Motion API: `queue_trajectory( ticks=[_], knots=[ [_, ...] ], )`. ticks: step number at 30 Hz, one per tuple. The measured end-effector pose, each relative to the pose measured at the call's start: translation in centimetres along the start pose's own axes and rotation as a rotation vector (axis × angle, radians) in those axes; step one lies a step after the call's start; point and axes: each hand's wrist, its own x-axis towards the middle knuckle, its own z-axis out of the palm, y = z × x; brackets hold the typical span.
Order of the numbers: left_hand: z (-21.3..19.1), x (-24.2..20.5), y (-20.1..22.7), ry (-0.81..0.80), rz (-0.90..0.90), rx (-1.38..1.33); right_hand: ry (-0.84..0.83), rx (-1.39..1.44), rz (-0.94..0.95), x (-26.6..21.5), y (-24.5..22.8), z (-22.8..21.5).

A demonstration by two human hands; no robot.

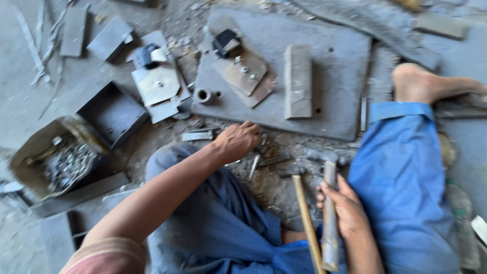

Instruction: The person sits on the floor and assembles metal lock mechanisms using a hammer and a metal block. They repeatedly hammer small metal pins into the lock body, inspect the fit, and adjust the components.

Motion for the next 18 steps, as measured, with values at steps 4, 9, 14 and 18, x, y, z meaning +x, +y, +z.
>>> queue_trajectory(
  ticks=[4, 9, 14, 18],
  knots=[
    [-2.2, -0.3, -0.7, 0.215, 0.130, -0.129, -0.026, 0.034, -0.025, -0.3, 0.0, 0.2],
    [-7.6, 1.6, -1.6, 0.339, -0.263, -1.187, -0.009, 0.073, 0.001, -0.5, -0.3, 0.7],
    [-9.1, 7.9, -1.0, 0.519, 0.106, -1.552, -0.024, 0.114, 0.009, -1.1, -0.4, 0.9],
    [-7.4, 11.2, -1.2, 0.527, 0.117, -1.472, -0.088, 0.412, 0.151, -2.8, 0.8, -0.6]
  ],
)
